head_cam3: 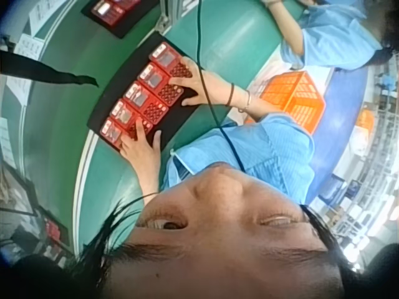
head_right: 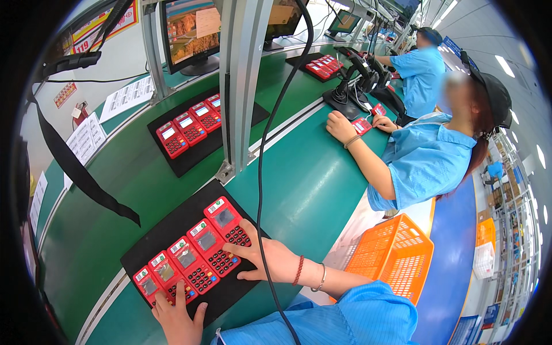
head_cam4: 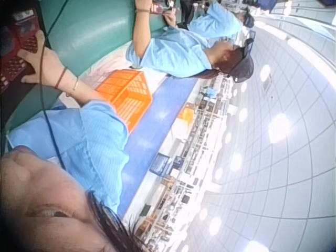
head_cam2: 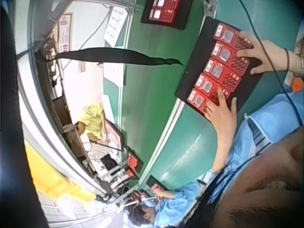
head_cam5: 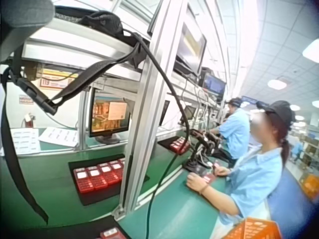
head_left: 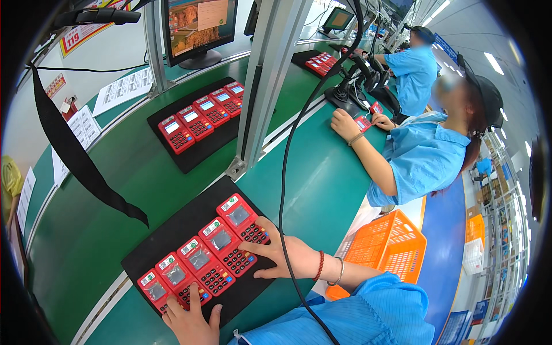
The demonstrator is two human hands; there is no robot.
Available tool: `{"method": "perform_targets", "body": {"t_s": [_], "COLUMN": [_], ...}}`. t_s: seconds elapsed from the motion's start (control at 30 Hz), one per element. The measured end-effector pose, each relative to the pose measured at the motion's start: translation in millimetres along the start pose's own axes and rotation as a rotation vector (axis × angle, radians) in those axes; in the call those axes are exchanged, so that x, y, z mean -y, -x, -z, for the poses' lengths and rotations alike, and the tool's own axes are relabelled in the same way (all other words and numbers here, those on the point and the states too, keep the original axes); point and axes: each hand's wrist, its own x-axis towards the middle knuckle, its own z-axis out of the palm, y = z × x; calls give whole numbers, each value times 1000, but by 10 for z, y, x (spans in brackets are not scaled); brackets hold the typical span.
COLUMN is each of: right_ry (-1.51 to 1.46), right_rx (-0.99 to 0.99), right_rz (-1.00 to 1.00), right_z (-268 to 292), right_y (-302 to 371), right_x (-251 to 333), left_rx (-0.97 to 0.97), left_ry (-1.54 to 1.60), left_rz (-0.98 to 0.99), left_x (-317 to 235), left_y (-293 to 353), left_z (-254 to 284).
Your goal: The person turns over handheld electronic devices onto a pad, presses buttons on their keypads by hand, and slides them along the table.
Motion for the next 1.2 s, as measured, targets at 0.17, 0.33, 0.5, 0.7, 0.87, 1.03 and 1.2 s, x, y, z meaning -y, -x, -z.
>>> {"method": "perform_targets", "body": {"t_s": [0.17,0.33,0.5,0.7,0.87,1.03,1.2], "right_ry": [-11,1,-2,8,-12,54,130], "right_rx": [3,-22,-30,-18,-63,-92,-99], "right_rz": [-4,18,17,4,82,46,33], "right_z": [-3,-14,-29,-23,-65,30,-14], "right_y": [-6,-2,9,17,-43,16,-17], "right_x": [-4,-13,-32,-24,-54,11,33], "left_rx": [0,8,2,19,0,-51,-33], "left_ry": [-8,-3,-11,-1,8,70,35], "left_rz": [-3,4,-6,4,35,-9,-8], "left_x": [-4,-2,-2,-12,4,-49,-22], "left_y": [-3,-6,-5,-10,36,-1,19], "left_z": [12,11,-5,5,-41,-24,-19]}}
